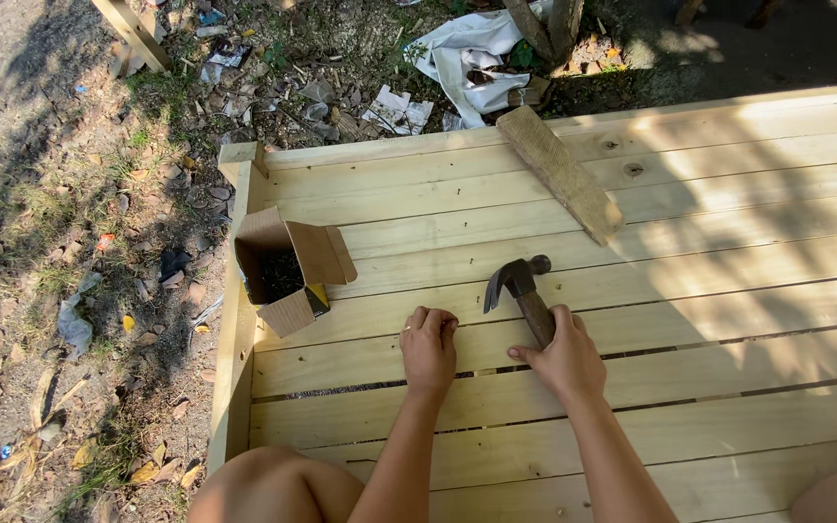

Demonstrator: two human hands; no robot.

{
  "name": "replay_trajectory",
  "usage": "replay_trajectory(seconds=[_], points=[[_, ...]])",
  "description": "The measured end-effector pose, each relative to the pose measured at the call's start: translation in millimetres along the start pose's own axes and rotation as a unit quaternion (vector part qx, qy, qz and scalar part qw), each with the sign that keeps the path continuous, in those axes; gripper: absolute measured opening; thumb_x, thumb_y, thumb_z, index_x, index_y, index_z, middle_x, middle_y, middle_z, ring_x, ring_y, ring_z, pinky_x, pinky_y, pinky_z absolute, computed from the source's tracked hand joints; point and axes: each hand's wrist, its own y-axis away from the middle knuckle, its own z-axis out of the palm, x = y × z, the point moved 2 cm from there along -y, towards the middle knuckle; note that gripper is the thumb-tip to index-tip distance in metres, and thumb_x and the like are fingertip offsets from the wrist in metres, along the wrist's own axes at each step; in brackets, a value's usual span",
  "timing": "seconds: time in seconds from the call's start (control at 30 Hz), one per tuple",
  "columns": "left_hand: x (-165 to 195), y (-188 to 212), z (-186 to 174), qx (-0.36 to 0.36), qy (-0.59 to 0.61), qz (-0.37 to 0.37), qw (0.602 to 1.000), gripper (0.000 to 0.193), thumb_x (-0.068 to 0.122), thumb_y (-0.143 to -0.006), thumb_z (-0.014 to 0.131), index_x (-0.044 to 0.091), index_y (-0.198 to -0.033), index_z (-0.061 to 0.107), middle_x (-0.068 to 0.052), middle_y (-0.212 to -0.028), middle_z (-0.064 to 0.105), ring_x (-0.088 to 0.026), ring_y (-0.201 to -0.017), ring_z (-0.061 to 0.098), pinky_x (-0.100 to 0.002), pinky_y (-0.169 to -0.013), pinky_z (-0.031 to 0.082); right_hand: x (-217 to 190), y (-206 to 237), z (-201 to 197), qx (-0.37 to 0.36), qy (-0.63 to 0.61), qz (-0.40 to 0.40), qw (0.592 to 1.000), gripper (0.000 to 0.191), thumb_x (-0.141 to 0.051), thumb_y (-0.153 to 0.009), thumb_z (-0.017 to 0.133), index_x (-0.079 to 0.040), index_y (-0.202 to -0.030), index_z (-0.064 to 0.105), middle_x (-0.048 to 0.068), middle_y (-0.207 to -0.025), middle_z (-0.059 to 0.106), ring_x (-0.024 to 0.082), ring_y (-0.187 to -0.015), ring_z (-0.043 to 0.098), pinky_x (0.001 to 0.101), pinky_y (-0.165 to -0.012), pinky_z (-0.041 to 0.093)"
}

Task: The person sits on the ground beside a wooden slatted frame and hammers nails into the slats using a claw hammer. They take nails one at a time from an open cardboard box, position each nail on a slat, and drive it in, working across different slats.

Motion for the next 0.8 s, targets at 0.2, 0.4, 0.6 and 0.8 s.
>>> replay_trajectory(seconds=[0.2, 0.4, 0.6, 0.8], points=[[-4.7, 3.4, -3.2, -0.034, 0.025, 0.002, 0.999, 0.003, 0.011, -0.092, 0.067, 0.009, -0.090, 0.068, -0.007, -0.095, 0.064, -0.031, -0.096, 0.059, -0.045, -0.082, 0.043, 8.1, -3.4, 13.2, 0.033, 0.002, -0.068, 0.997, 0.079, -0.051, -0.067, 0.090, -0.018, -0.127, 0.051, 0.008, -0.126, 0.060, 0.036, -0.112, 0.063, 0.0495, -0.085, 0.055], [-6.9, 11.5, -2.6, -0.050, 0.042, -0.012, 0.998, 0.003, 0.009, -0.094, 0.066, 0.007, -0.091, 0.067, -0.006, -0.093, 0.064, -0.030, -0.092, 0.061, -0.044, -0.083, 0.044, 16.2, -5.2, 22.8, 0.004, 0.020, -0.046, 0.999, 0.076, -0.053, -0.072, 0.086, -0.020, -0.131, 0.052, 0.006, -0.128, 0.058, 0.036, -0.110, 0.064, 0.0475, -0.089, 0.055], [-3.0, 10.5, -4.3, -0.052, 0.031, 0.015, 0.998, 0.003, 0.013, -0.085, 0.076, 0.010, -0.084, 0.075, -0.004, -0.089, 0.066, -0.027, -0.089, 0.061, -0.041, -0.081, 0.046, 20.8, -6.9, 27.5, -0.002, 0.019, -0.055, 0.998, 0.068, -0.052, -0.078, 0.081, -0.021, -0.131, 0.053, 0.008, -0.128, 0.057, 0.038, -0.112, 0.063, 0.0482, -0.090, 0.055], [19.0, 10.8, -6.9, -0.078, -0.103, 0.046, 0.991, 0.004, 0.015, -0.082, 0.079, 0.016, -0.086, 0.078, -0.002, -0.088, 0.067, -0.027, -0.092, 0.063, -0.044, -0.079, 0.045, 34.7, -12.9, 32.4, 0.058, -0.058, -0.075, 0.994, 0.058, -0.048, -0.086, 0.072, -0.009, -0.125, 0.053, 0.012, -0.131, 0.060, 0.038, -0.105, 0.066, 0.0509, -0.085, 0.053]])
